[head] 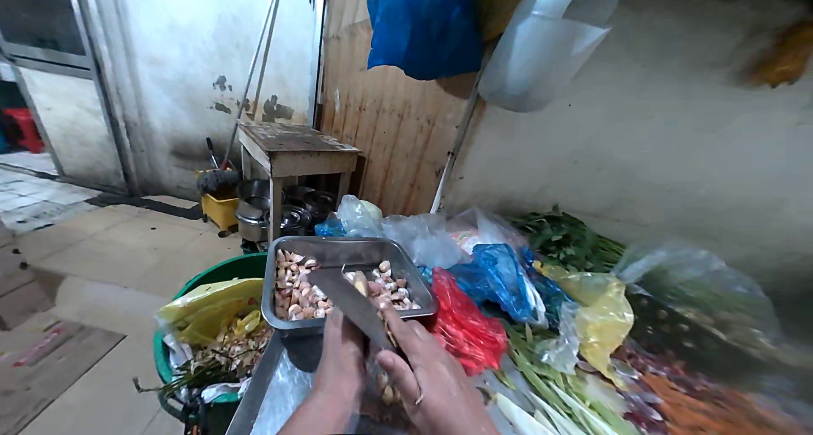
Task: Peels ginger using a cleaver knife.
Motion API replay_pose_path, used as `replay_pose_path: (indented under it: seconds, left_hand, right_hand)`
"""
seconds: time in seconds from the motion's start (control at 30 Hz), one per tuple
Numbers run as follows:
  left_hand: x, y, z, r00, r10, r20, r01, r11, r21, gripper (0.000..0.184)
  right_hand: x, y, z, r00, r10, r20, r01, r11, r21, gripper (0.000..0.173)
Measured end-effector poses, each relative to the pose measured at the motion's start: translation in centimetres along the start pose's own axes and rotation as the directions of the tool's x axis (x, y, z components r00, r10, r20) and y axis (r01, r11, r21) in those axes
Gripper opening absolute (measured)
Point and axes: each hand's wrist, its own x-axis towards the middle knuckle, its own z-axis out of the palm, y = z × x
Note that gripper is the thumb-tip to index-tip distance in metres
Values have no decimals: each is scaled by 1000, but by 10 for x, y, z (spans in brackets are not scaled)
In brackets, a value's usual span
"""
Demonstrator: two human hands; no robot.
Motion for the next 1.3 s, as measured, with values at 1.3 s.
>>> replay_pose_path:
  seconds: [1.3]
  left_hand:
    - [-8, 5, 21, 950, -289, -119, 312, 898, 309, 39]
  right_hand:
    - [7, 14, -11, 964, 240, 118, -246, 969, 38, 79]
